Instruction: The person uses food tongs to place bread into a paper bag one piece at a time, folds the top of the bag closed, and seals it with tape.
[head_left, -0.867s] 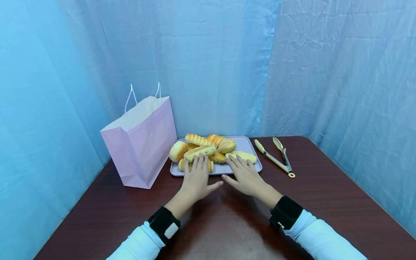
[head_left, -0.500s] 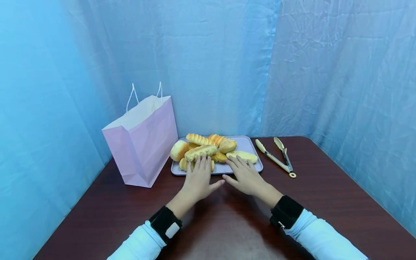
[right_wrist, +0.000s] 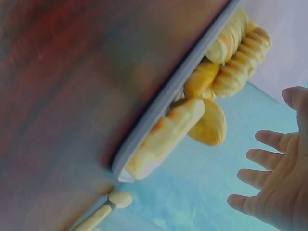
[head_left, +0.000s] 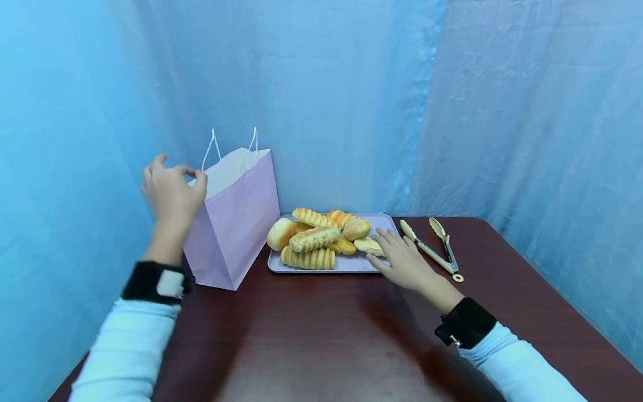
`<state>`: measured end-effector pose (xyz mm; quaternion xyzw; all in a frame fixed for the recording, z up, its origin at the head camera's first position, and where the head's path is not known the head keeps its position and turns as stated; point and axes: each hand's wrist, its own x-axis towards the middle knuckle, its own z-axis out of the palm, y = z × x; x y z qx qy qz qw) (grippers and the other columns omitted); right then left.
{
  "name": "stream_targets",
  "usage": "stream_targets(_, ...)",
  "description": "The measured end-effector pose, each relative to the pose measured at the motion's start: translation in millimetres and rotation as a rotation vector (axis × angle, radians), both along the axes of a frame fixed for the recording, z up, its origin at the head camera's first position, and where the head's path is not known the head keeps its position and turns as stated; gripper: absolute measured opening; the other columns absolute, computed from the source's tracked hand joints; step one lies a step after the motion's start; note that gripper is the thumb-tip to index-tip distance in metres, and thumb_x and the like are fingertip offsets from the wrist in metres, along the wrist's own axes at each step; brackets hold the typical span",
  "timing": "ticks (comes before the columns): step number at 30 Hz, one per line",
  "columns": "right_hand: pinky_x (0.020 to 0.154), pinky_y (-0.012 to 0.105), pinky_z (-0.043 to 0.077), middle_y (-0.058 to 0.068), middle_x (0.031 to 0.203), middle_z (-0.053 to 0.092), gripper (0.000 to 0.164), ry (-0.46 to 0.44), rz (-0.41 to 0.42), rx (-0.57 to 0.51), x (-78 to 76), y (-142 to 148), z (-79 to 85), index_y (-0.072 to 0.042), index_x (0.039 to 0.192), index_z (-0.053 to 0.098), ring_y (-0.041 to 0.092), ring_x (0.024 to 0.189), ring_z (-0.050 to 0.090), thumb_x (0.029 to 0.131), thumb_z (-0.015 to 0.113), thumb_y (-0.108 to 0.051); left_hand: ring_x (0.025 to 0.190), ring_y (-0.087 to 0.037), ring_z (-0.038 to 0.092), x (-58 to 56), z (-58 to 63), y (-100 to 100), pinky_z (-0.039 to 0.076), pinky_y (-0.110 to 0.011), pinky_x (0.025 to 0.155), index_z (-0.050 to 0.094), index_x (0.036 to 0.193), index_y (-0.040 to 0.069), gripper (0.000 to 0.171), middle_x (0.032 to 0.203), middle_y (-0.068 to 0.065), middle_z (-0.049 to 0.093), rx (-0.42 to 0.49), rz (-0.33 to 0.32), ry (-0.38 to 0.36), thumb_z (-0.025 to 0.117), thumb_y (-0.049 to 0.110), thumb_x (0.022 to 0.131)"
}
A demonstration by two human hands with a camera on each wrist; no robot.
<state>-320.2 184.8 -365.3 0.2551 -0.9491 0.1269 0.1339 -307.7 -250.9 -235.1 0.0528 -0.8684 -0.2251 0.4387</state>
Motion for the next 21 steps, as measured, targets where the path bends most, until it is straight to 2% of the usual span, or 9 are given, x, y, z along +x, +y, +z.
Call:
stream_targets(2, 0.113, 0.071, 0.020, 0.022, 0.160, 0.035, 0.060, 0.007, -0.001, -0.015, -2.2, 4.4, 4.5, -0.004, 0.151, 0.046, 0.044, 0.148, 0.028, 0.103, 0.054, -0.040, 0.127, -0.050, 0.047, -4.0, 7.8, -21.4, 0.041, -0.061, 0.099, 0.075, 0.111, -0.004, 0.048, 0.141, -0.033, 0.053, 0.006, -0.020, -0.290, 0.054, 0.036, 0.095)
stream_targets(3, 0.112, 0.072, 0.020, 0.022, 0.160, 0.035, 0.059, 0.009, -0.001, -0.019, -3.2, 6.4, 6.1, -0.004, 0.150, 0.047, 0.044, 0.149, 0.027, 0.104, 0.054, -0.040, 0.124, -0.050, 0.050, -5.5, 9.0, -29.5, 0.045, -0.059, 0.095, 0.074, 0.113, -0.005, 0.053, 0.137, -0.034, 0.055, -0.003, -0.043, -0.402, 0.053, 0.040, 0.095)
stream_targets(4, 0.113, 0.072, 0.020, 0.023, 0.160, 0.035, 0.059, 0.011, 0.000, -0.018, -4.2, 8.3, 7.2, -0.003, 0.150, 0.047, 0.044, 0.149, 0.026, 0.104, 0.054, -0.039, 0.119, -0.050, 0.053, -7.0, 9.0, -35.9, 0.048, -0.057, 0.090, 0.074, 0.114, -0.007, 0.057, 0.131, -0.034, 0.059, -0.005, -0.071, -0.485, 0.053, 0.043, 0.095)
stream_targets(6, 0.113, 0.071, 0.020, 0.023, 0.160, 0.034, 0.058, 0.007, -0.004, -0.014, -5.9, 12.5, 7.7, -0.002, 0.149, 0.047, 0.044, 0.150, 0.025, 0.104, 0.054, -0.038, 0.102, -0.046, 0.061, -9.0, 6.9, -44.5, 0.052, -0.051, 0.074, 0.077, 0.103, -0.006, 0.058, 0.111, -0.031, 0.069, 0.002, -0.115, -0.560, 0.053, 0.046, 0.095)
stream_targets(9, 0.112, 0.071, 0.020, 0.025, 0.159, 0.036, 0.057, 0.001, -0.011, -0.006, -8.3, 18.3, 7.1, -0.001, 0.148, 0.048, 0.044, 0.149, 0.026, 0.104, 0.054, -0.036, 0.075, -0.034, 0.058, -8.4, 6.0, -48.5, 0.046, -0.039, 0.059, 0.075, 0.073, -0.001, 0.054, 0.074, -0.019, 0.067, -0.001, -0.153, -0.584, 0.051, 0.043, 0.094)
stream_targets(12, 0.110, 0.072, 0.023, 0.026, 0.157, 0.038, 0.055, -0.004, -0.024, -0.008, -9.8, 24.0, 4.7, 0.001, 0.147, 0.049, 0.044, 0.147, 0.030, 0.104, 0.054, -0.034, 0.057, -0.020, 0.037, -5.5, 8.2, -45.5, 0.032, -0.032, 0.052, 0.050, 0.053, 0.009, 0.045, 0.054, 0.000, 0.042, 0.008, -0.172, -0.599, 0.049, 0.035, 0.089)
stream_targets(15, 0.108, 0.073, 0.025, 0.026, 0.156, 0.039, 0.055, -0.012, -0.040, -0.019, -10.8, 31.2, 2.9, 0.002, 0.145, 0.050, 0.045, 0.144, 0.034, 0.103, 0.055, -0.033, 0.053, -0.015, 0.019, -1.4, 13.1, -41.1, 0.022, -0.031, 0.050, 0.032, 0.055, 0.016, 0.032, 0.054, 0.004, 0.023, 0.042, -0.206, -0.605, 0.049, 0.024, 0.082)
stream_targets(18, 0.108, 0.073, 0.026, 0.027, 0.156, 0.038, 0.054, -0.023, -0.060, -0.037, -12.7, 41.6, 2.4, 0.003, 0.145, 0.050, 0.047, 0.143, 0.034, 0.103, 0.056, -0.031, 0.054, -0.015, 0.017, 1.6, 18.0, -36.5, 0.021, -0.031, 0.050, 0.029, 0.059, 0.014, 0.027, 0.056, 0.004, 0.021, 0.043, -0.217, -0.597, 0.049, 0.018, 0.077)
stream_targets(21, 0.106, 0.075, 0.026, 0.030, 0.154, 0.039, 0.055, -0.021, -0.093, -0.050, -17.1, 55.2, 2.6, 0.006, 0.145, 0.048, 0.049, 0.142, 0.034, 0.102, 0.056, -0.028, 0.058, -0.020, 0.027, 4.0, 21.1, -30.8, 0.026, -0.033, 0.052, 0.035, 0.066, 0.009, 0.023, 0.062, -0.002, 0.030, 0.003, -0.194, -0.585, 0.052, 0.019, 0.077)
